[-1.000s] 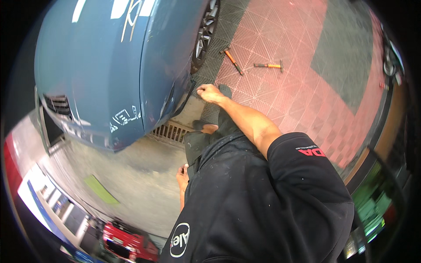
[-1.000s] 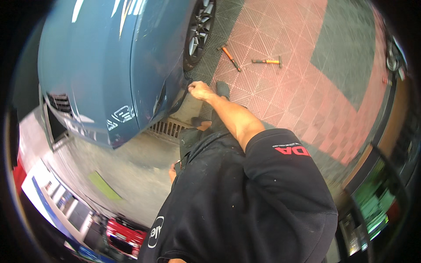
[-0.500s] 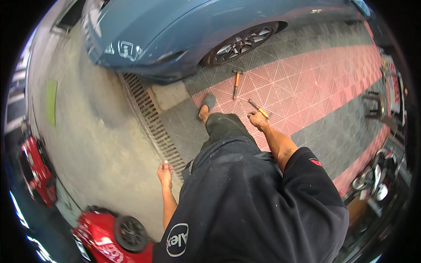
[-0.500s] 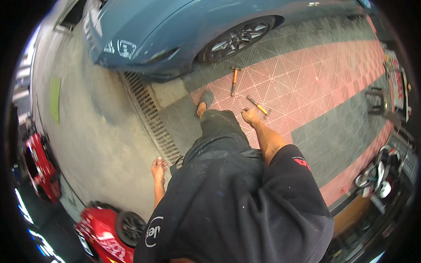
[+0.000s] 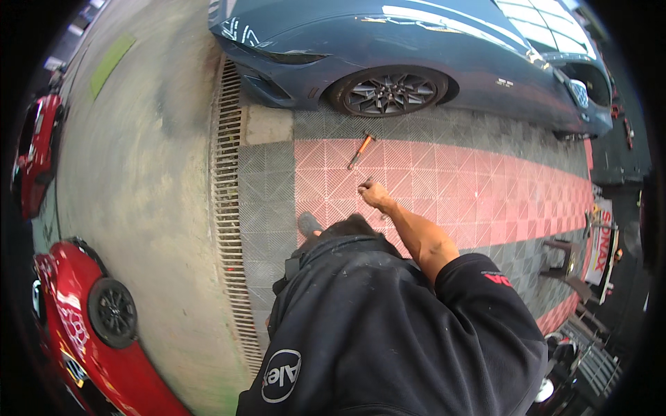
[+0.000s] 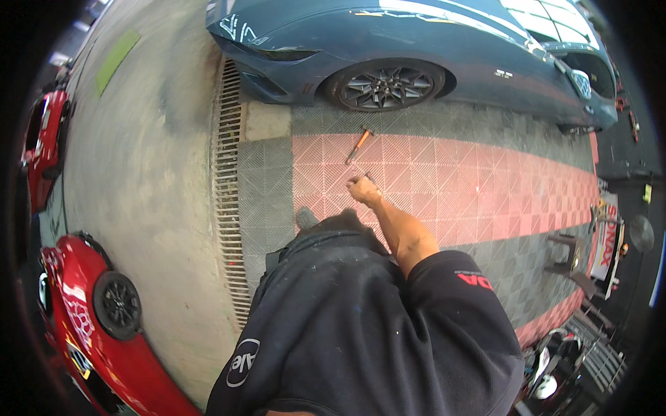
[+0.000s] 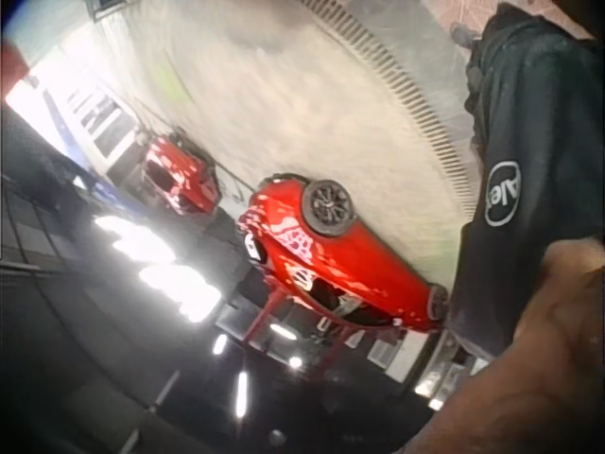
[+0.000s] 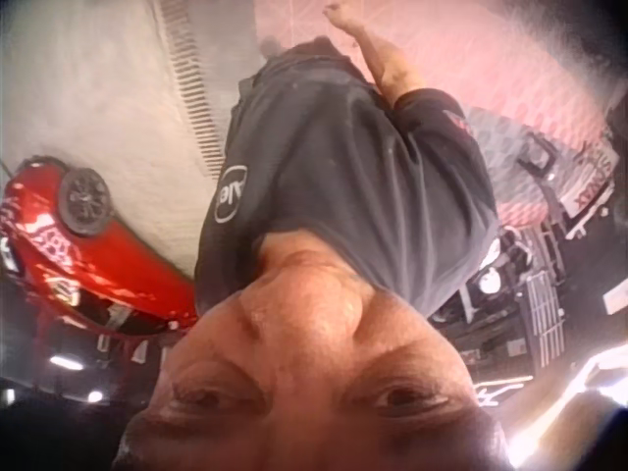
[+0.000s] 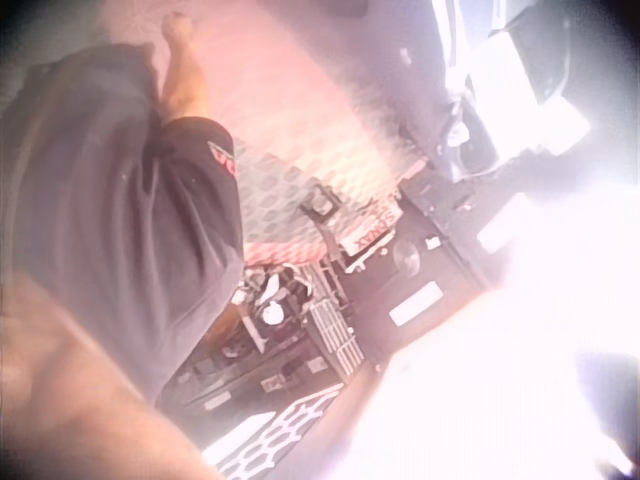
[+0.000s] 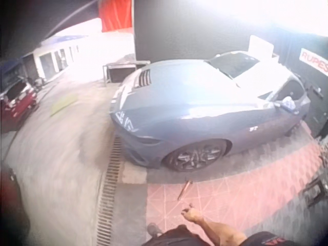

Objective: The person uses a hammer and a pry tool to adjust and align the front bumper of a car. They repeatedly tap the bumper and check the fitment by hand, working on the area near the front wheel.

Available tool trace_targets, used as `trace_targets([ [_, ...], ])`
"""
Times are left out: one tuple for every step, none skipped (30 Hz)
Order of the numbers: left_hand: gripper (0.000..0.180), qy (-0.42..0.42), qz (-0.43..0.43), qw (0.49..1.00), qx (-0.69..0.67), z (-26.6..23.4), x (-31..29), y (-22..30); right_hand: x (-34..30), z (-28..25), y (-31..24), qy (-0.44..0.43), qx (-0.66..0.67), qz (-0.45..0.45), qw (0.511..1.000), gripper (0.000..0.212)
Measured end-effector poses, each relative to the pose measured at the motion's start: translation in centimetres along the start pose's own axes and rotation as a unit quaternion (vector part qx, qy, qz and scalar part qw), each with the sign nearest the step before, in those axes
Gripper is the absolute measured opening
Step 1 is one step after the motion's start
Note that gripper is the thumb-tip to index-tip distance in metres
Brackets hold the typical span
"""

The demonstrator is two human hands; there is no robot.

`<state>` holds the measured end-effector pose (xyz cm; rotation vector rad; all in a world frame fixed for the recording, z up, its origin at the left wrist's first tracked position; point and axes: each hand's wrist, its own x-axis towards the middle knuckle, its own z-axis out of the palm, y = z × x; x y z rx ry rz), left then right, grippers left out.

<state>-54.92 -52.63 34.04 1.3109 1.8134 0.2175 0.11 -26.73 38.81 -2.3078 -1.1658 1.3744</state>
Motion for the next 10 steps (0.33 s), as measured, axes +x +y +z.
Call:
trace_targets([
  [0.037,0.024,0.042,0.999,-0.009,1.4,-0.9,-0.6,-0.4,0.2,-0.1,-0.003,-0.009,-0.039,0.999,0.044],
  [0.037,0.044,0.070,0.996,-0.017,2.6,-1.8,-1.0,-1.5,0.5,-0.5,-0.008,-0.017,-0.077,0.997,0.044],
  [0.037,0.067,0.116,0.991,-0.024,4.1,-2.4,-1.1,-2.5,0.3,-0.6,-0.023,-0.017,-0.095,0.995,0.044],
  [0.037,0.067,0.088,0.994,-0.024,5.4,-2.6,-0.4,-4.5,-0.4,-1.0,-0.032,-0.047,-0.094,0.994,0.043],
  [0.038,0.075,0.074,0.994,-0.024,7.1,-2.8,0.2,-5.3,-0.5,0.1,-0.036,-0.040,-0.120,0.991,0.043],
  [0.038,0.065,0.004,0.998,-0.025,8.6,-2.7,1.4,-6.3,-0.5,1.2,-0.043,-0.031,-0.144,0.988,0.042],
  [0.039,0.053,-0.068,0.996,-0.024,10.0,-2.7,2.7,-7.4,-0.5,2.8,-0.044,-0.031,-0.154,0.987,0.042],
  [0.040,0.041,-0.140,0.989,-0.024,11.3,-2.9,4.3,-8.6,-0.6,4.7,-0.046,-0.029,-0.164,0.985,0.042],
  [0.043,0.053,-0.083,0.995,0.027,13.4,-2.2,1.4,-9.7,-1.2,6.2,-0.050,-0.024,-0.179,0.982,0.042],
  [0.046,0.038,-0.076,0.996,-0.040,14.5,-2.7,1.9,-10.3,-1.5,7.4,-0.046,-0.023,-0.178,0.983,0.042],
])
